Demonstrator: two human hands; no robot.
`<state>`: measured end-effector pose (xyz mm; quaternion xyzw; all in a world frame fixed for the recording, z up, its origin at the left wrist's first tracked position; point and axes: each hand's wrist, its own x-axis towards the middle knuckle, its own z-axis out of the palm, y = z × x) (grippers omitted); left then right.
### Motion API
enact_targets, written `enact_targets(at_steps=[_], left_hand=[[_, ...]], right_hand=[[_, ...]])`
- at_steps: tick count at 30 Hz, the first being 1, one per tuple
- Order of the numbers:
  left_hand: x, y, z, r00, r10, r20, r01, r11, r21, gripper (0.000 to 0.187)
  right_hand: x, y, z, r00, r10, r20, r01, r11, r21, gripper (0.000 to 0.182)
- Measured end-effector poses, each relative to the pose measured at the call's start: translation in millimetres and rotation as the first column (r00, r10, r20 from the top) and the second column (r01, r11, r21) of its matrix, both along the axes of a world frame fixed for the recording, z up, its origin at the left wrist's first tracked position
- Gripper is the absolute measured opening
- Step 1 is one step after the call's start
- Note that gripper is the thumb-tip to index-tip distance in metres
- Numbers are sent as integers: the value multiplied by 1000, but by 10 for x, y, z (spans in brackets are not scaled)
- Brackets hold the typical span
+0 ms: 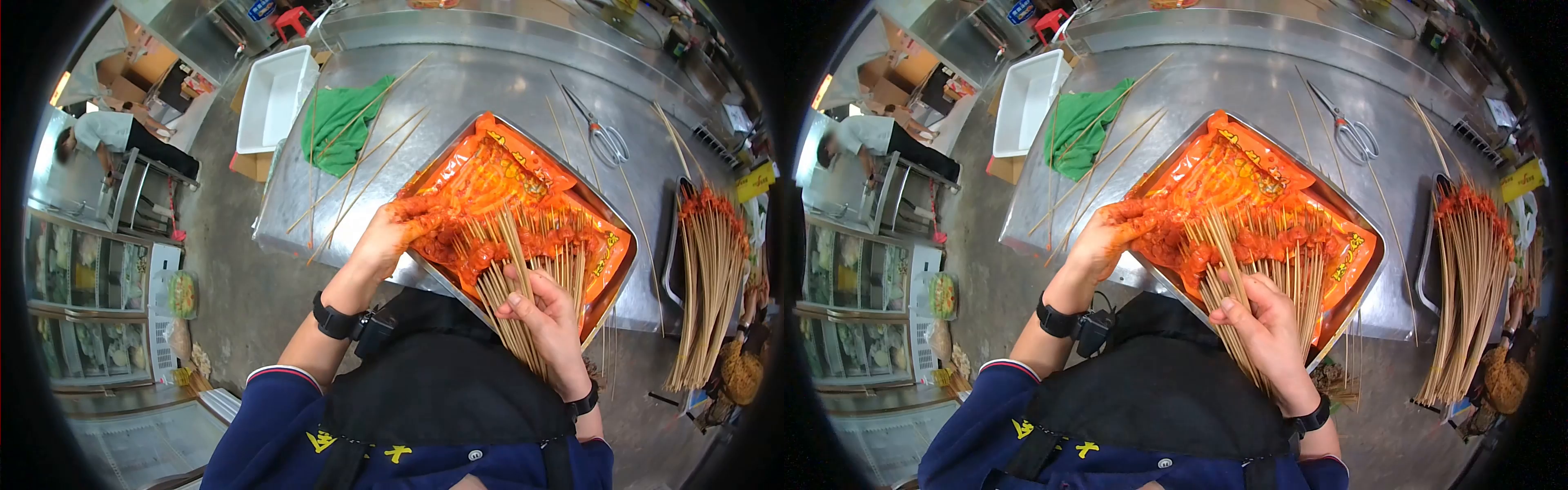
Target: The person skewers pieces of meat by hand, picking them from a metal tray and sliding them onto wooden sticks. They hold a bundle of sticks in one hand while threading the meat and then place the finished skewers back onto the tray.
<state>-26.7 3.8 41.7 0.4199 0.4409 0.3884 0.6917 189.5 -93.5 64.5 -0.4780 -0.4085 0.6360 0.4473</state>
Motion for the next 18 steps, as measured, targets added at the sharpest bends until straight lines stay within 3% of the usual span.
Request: enact_targets(at_steps=[1,3,4,7,9,10,12,13,18], left_hand=[[-12,-14,-15,1000,-3,1,3,1000,-2,26],[-37,-25,-63,973,48,224,-34,997,-66,26],[-32,-32,-86,974,44,223,-30,997,-66,26],[23,-51,-120,925,82,370,-19,985,-171,30],[75,-69,-111,872,105,479,22,967,-252,31],[88,-83,-102,872,105,478,23,967,-254,31],[98,-107,-84,818,70,570,96,962,-255,30],[103,-118,-85,819,70,569,96,962,-256,30],[154,-137,-27,826,134,547,48,951,-305,32]], right_hand=[[-13,-6,3,1000,-3,1,3,1000,-2,28],[-40,-14,3,999,-37,-35,37,999,-6,29],[-35,-16,1,999,-41,-35,41,999,-6,29],[-10,-16,-11,997,34,73,-39,996,77,29],[-18,-20,-23,999,34,-28,-34,999,27,30],[-43,-14,-8,990,-49,-131,42,998,-56,28],[-45,-4,45,986,-71,-148,53,991,-126,24],[-41,-2,60,982,-95,-161,63,979,-195,21],[11,8,-22,989,-4,-146,-25,981,-192,15]])
